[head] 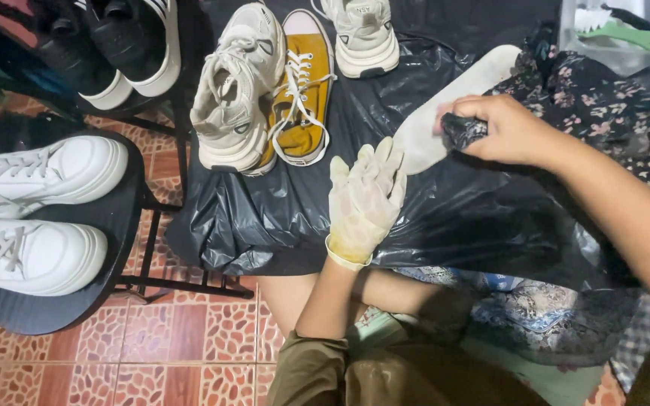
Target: Wiping a shoe insole with a cloth to clean it or apply a treatment.
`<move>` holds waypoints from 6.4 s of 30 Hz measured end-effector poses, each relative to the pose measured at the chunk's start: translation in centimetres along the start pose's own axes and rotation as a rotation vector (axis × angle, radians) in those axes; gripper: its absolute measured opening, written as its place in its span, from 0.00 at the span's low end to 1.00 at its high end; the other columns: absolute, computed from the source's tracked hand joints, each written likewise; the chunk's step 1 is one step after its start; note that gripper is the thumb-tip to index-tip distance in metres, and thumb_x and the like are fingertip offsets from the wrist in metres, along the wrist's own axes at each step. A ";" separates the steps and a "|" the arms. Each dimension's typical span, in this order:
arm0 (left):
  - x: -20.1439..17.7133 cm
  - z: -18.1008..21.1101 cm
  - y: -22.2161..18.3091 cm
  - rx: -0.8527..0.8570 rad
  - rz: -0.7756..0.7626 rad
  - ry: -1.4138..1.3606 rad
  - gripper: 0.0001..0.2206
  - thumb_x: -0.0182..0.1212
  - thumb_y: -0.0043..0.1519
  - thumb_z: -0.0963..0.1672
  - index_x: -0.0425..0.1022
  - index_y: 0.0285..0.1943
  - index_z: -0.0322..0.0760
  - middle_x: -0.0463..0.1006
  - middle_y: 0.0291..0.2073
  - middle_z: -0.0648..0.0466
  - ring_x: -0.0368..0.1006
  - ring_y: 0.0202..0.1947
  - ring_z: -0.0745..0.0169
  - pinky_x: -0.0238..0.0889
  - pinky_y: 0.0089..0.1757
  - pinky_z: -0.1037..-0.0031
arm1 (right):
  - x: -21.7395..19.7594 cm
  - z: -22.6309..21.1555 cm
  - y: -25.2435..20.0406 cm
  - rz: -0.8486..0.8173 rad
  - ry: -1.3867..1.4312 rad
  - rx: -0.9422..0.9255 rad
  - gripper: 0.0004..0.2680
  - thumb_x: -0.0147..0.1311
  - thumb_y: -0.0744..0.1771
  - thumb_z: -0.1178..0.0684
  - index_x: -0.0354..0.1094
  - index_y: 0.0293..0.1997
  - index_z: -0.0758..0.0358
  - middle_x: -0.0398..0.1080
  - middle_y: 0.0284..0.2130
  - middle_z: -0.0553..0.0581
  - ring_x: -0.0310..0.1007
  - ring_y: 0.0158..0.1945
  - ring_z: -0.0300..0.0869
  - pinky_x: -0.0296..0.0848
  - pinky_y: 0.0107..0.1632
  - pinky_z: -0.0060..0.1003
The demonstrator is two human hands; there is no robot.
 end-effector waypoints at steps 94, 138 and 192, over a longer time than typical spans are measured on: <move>-3.2 -0.5 3.3 -0.159 -0.469 -0.127 0.20 0.58 0.57 0.59 0.77 0.49 0.50 0.77 0.50 0.56 0.65 0.64 0.58 0.44 0.62 0.49 | 0.7 7.1 3.5 0.195 -0.440 0.266 0.05 0.55 0.70 0.52 0.75 0.44 0.58 0.76 0.36 0.59 0.79 0.41 0.57 0.77 0.42 0.50; -3.2 0.6 3.3 -0.061 -0.479 -0.024 0.18 0.42 0.65 0.56 0.78 0.55 0.62 0.75 0.56 0.57 0.59 0.68 0.50 0.44 0.63 0.42 | 0.6 8.2 2.8 -0.036 -0.385 0.312 0.06 0.51 0.69 0.53 0.74 0.45 0.59 0.78 0.37 0.70 0.78 0.45 0.68 0.75 0.46 0.64; -3.3 1.3 2.7 -0.051 -0.089 -0.124 0.09 0.61 0.57 0.52 0.79 0.41 0.55 0.76 0.58 0.47 0.69 0.62 0.44 0.52 0.58 0.35 | 4.6 0.1 4.5 0.145 -0.004 -0.178 0.04 0.61 0.68 0.52 0.80 0.39 0.58 0.78 0.36 0.51 0.77 0.43 0.46 0.76 0.47 0.40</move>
Point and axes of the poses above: each hand's wrist, its own y-axis towards the middle knuckle, its own x-axis out of the palm, z = x × y, the point moved 9 cm from there along y, towards the middle knuckle
